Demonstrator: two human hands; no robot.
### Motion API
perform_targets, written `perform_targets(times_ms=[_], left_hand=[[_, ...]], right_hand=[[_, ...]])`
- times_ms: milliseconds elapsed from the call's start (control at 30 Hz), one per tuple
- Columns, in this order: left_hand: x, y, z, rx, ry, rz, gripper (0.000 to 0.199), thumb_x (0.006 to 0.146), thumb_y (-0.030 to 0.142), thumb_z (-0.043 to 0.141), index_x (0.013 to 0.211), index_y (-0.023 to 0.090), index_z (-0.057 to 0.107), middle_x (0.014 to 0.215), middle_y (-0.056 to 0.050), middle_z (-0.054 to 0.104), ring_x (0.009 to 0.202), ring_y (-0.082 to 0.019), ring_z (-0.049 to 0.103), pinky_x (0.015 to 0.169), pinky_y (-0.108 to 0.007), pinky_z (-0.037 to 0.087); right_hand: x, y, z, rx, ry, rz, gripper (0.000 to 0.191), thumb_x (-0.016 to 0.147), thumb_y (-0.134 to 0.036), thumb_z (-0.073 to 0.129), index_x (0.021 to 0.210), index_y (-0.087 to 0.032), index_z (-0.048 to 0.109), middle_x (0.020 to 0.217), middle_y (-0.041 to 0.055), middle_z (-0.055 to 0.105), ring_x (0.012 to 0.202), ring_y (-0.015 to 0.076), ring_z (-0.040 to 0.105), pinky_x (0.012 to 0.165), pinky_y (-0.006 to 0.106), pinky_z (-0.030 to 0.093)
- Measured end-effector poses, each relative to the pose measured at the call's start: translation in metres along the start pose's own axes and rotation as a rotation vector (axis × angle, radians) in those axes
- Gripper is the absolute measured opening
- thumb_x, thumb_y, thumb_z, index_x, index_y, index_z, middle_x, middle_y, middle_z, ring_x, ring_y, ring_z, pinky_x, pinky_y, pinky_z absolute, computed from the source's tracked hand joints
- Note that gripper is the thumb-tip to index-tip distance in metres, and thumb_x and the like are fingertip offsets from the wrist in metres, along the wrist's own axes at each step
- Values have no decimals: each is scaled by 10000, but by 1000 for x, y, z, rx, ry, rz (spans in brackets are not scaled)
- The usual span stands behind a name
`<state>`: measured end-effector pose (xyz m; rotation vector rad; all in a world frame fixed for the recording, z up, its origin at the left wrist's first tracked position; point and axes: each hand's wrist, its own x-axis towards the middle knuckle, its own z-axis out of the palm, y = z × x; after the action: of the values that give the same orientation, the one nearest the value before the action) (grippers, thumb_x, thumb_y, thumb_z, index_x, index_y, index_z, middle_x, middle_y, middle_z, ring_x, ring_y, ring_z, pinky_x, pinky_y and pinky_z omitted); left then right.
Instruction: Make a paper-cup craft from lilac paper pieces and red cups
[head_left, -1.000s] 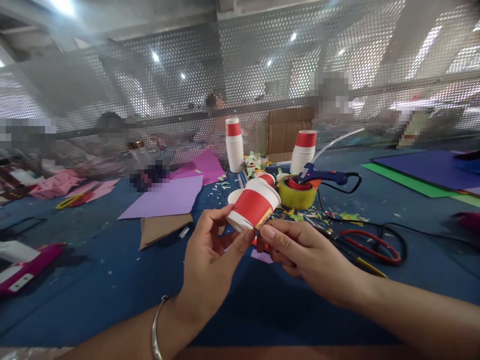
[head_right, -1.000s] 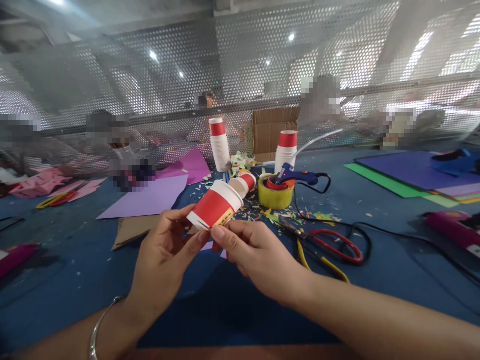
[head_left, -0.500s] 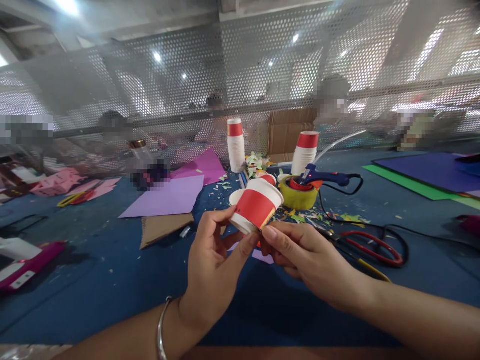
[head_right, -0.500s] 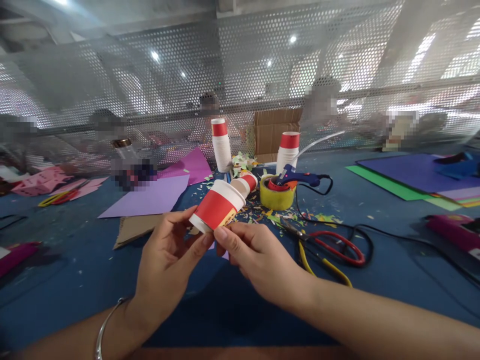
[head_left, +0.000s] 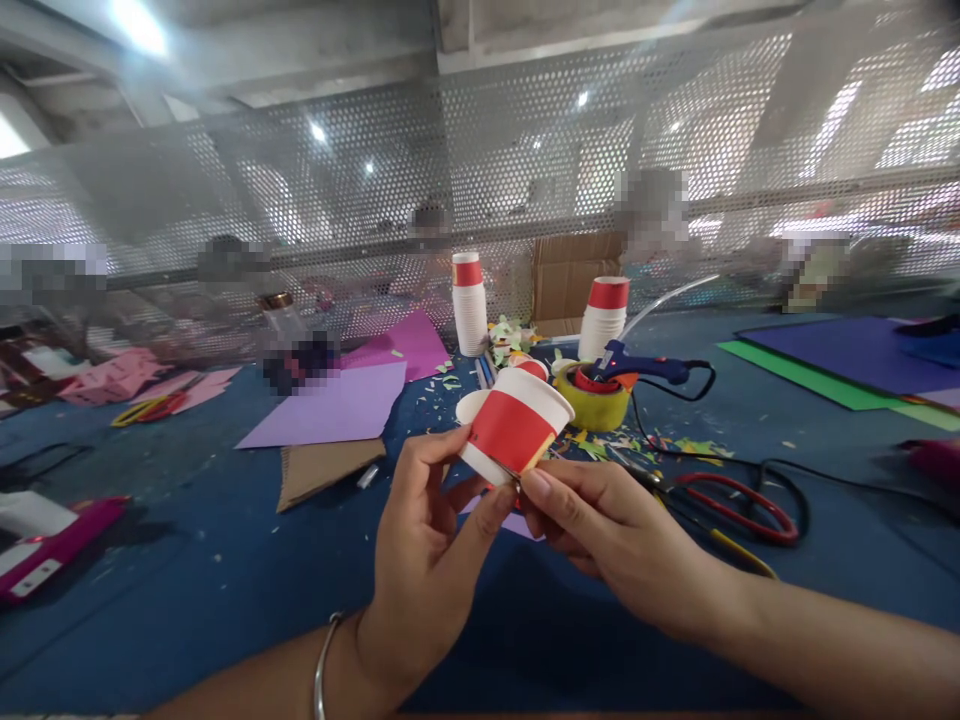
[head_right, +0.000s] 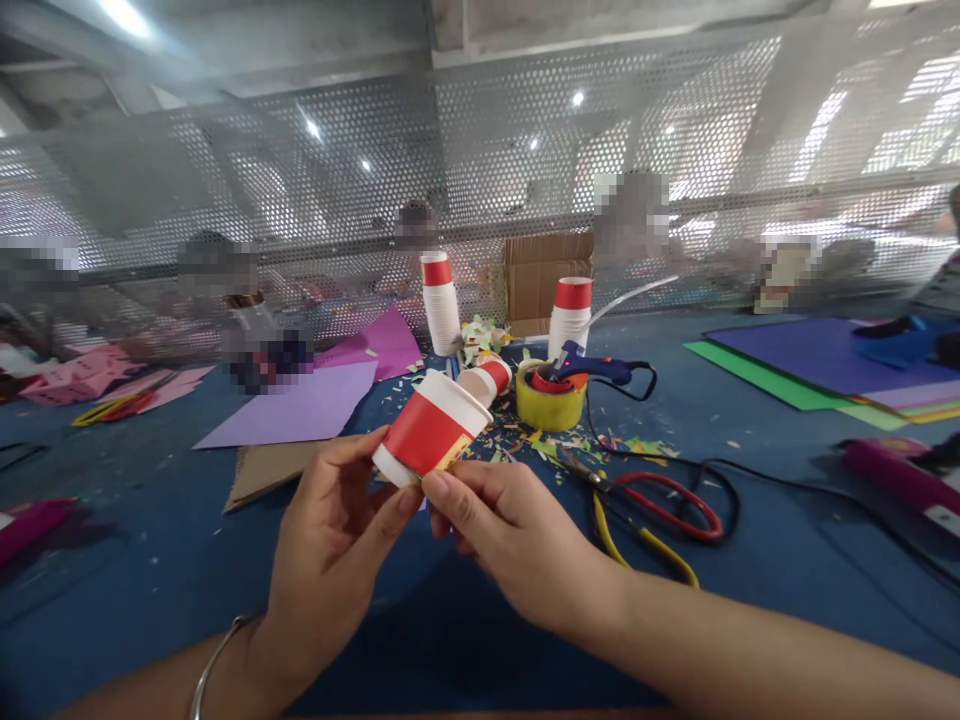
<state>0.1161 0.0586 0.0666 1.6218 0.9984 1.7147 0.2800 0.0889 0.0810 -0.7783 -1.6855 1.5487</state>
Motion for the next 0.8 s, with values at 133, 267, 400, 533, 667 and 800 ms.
perform_targets(times_ms=[133, 267, 400, 533, 667, 800], left_hand=[[3, -1, 1, -49, 10, -42, 373, 847, 209, 738, 1183, 266, 585, 1168, -43, 636, 1088, -166, 624, 875, -250, 557], [8, -2, 1, -172, -16, -145, 379, 826, 240, 767, 1160, 261, 589, 1122, -35, 665, 1055, -174, 649, 861, -271, 566], [10, -3, -2, -232, -44, -214, 303, 891, 277, 702, 1171, 253, 592, 1131, -43, 669, 1045, -177, 648, 875, -296, 559], [10, -2, -4, -202, -12, -248, 324, 877, 296, 720, 1169, 245, 588, 1152, -53, 661, 1078, -204, 631, 875, -326, 551], [10, -2, -3, -195, 2, -258, 308, 872, 315, 727, 1138, 239, 591, 1114, -43, 671, 1046, -196, 642, 872, -332, 548], [10, -1, -2, -181, 15, -265, 317, 865, 333, 733, 1124, 225, 585, 1097, -46, 679, 1034, -196, 648, 866, -340, 546]], right_hand=[[2, 0, -1, 47, -10, 8, 512, 924, -633, 501, 694, -177, 530, 534, -87, 307, 428, 47, 196, 379, 202, 144], [1, -1, -2, 47, 5, 12, 507, 924, -628, 506, 696, -175, 534, 541, -80, 325, 437, 50, 214, 379, 198, 150], [1, -2, -2, 21, -3, 18, 519, 922, -643, 492, 701, -175, 539, 546, -70, 338, 446, 55, 234, 376, 201, 144], [2, -1, -3, 26, -4, 24, 515, 911, -652, 503, 715, -178, 548, 526, -91, 264, 435, 55, 179, 370, 209, 117], [2, 2, -3, 6, -2, 13, 510, 928, -640, 483, 723, -178, 549, 527, -89, 270, 434, 55, 182, 369, 209, 121], [3, 4, -3, 2, 15, 7, 501, 936, -632, 475, 721, -184, 538, 532, -90, 258, 438, 59, 178, 374, 213, 127]])
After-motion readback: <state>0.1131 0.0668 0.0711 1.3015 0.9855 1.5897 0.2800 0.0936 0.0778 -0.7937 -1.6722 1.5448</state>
